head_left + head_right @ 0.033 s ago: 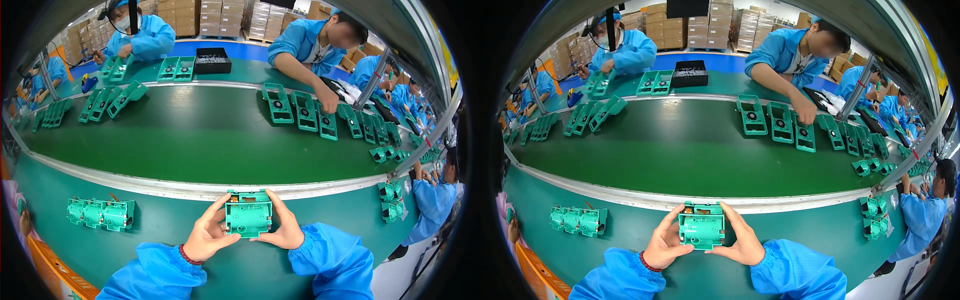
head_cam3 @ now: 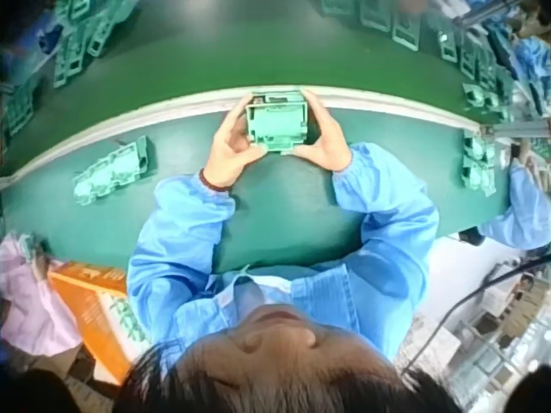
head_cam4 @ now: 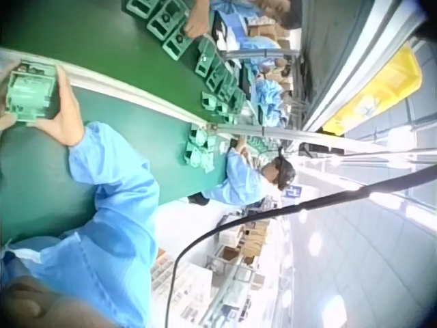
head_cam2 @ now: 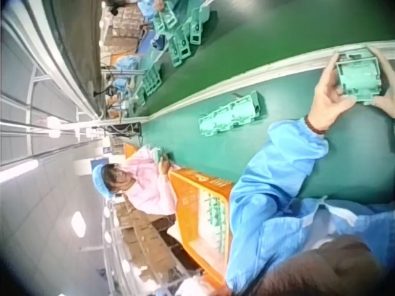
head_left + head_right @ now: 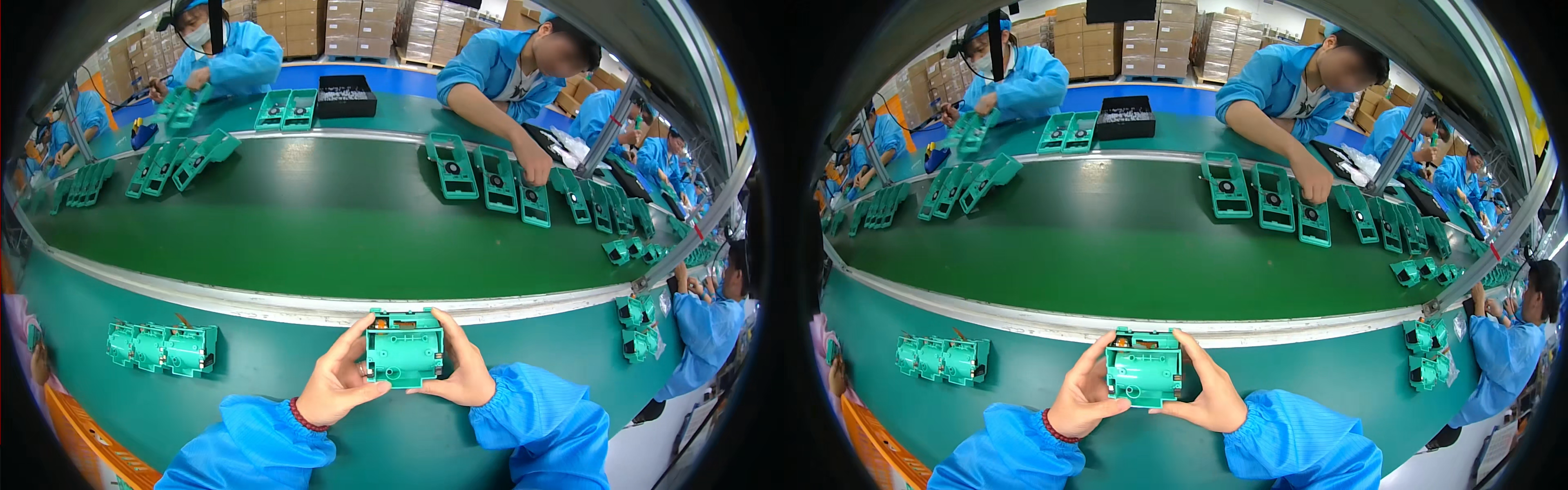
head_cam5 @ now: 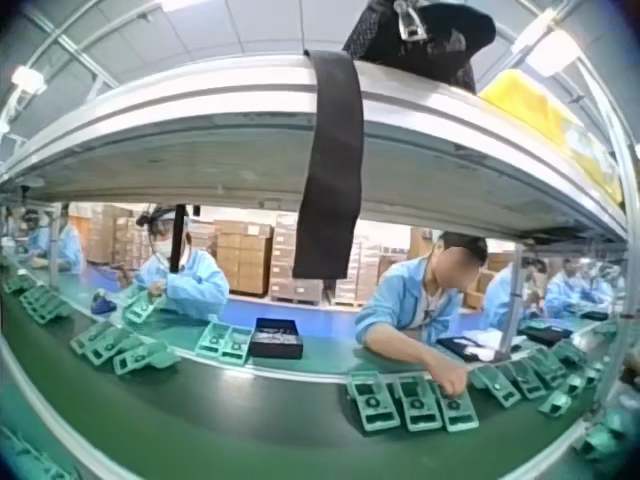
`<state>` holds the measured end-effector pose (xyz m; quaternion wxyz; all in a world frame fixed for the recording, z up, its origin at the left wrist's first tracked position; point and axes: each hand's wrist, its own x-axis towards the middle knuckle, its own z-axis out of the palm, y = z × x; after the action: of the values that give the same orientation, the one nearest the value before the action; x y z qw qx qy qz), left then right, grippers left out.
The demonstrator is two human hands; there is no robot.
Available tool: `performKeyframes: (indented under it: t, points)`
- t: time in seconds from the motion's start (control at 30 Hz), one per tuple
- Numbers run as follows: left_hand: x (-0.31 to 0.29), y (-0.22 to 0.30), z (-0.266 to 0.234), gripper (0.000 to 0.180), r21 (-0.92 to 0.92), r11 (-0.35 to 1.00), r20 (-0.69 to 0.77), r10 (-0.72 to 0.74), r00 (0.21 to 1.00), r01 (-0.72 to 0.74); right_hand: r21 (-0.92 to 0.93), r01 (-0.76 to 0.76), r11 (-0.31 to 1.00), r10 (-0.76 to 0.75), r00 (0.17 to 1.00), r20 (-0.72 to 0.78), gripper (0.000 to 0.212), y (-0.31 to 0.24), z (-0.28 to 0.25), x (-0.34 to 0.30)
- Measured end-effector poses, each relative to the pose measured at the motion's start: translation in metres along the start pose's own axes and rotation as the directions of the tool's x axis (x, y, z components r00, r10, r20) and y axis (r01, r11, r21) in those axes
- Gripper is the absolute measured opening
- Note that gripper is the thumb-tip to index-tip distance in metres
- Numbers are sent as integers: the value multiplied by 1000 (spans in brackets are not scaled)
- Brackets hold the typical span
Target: The person manually assembles green plastic electronics housings by hand on an assembly line.
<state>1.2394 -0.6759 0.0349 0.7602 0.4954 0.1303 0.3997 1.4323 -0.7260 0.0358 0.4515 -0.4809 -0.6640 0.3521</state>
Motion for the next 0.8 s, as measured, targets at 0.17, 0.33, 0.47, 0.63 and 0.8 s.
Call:
performKeyframes:
  t: [0.17, 0.33, 0.47, 0.63, 0.8]
  points:
    - [-3, 5, -6, 71, -208, 974, 41, -85, 996, 92, 91, 48, 995, -47, 999, -12, 99, 6, 2, -4]
    - [-3, 5, -4, 67, -188, 974, 2, -128, 992, 126, 309, 40, 950, -32, 999, -31, 88, -4, 3, -1]
    - [-2, 7, -4, 67, -157, 978, -11, -143, 990, 139, 628, -59, 776, 27, 998, 61, 81, -5, -2, -1]
    - [-1, 7, -4, 67, -174, 971, -5, -168, 986, 164, 822, -206, 531, 241, 967, 87, 65, -2, 0, -5]
    - [0, 5, -5, 67, -193, 970, 13, -147, 989, 147, 871, -288, 398, 252, 947, 198, 55, -3, -1, -2]
